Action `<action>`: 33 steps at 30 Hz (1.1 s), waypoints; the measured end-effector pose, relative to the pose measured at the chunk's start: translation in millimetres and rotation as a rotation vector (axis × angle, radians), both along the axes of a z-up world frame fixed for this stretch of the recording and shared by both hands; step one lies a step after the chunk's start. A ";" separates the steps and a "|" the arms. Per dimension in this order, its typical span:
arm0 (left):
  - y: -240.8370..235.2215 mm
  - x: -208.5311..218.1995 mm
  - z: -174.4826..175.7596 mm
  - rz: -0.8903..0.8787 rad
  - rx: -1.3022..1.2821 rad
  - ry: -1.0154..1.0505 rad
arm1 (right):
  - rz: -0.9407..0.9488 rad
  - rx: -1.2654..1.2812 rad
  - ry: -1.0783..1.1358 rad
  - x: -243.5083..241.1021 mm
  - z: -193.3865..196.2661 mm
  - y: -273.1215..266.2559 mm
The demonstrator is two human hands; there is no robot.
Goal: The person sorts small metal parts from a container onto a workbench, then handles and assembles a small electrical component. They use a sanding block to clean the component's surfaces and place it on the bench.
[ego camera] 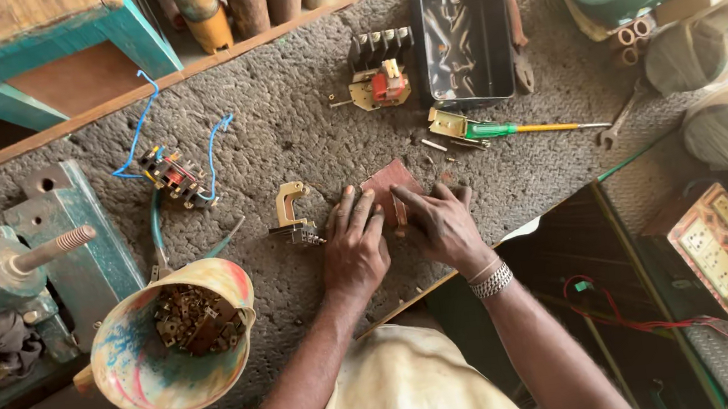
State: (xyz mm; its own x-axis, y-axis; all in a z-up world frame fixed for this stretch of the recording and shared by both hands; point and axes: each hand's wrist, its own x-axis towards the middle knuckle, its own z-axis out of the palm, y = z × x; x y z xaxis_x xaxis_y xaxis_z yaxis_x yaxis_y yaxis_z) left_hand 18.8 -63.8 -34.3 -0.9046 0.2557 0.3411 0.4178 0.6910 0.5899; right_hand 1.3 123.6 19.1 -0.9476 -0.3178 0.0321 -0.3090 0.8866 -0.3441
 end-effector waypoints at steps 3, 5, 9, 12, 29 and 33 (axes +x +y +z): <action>1.5 0.6 -1.2 0.003 -0.019 -0.021 | 0.051 -0.097 -0.046 -9.0 6.1 7.8; 1.3 -0.9 -3.7 0.003 -0.044 -0.016 | 0.060 -0.187 -0.093 -13.6 6.7 11.8; 4.0 1.3 -12.0 0.014 -0.051 0.024 | -0.029 -0.296 -0.134 -11.8 0.5 14.7; 4.9 -0.4 -12.3 0.014 -0.062 -0.027 | -0.219 -0.217 -0.181 -14.1 -2.9 8.6; -1.5 -6.6 11.2 0.003 -0.024 0.003 | -0.197 -0.002 0.093 -16.3 -4.5 -16.5; 1.8 4.9 1.8 -0.012 -0.028 0.002 | -0.235 -0.042 0.044 -2.3 -12.2 -10.8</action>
State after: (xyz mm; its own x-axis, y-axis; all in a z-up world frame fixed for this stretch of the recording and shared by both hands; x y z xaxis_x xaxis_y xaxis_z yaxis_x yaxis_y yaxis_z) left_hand 23.8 -62.0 -32.5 -0.9007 0.2758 0.3357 0.4273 0.7021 0.5697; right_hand -0.9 112.8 6.9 -0.9928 -0.0858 0.0834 -0.1109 0.9211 -0.3733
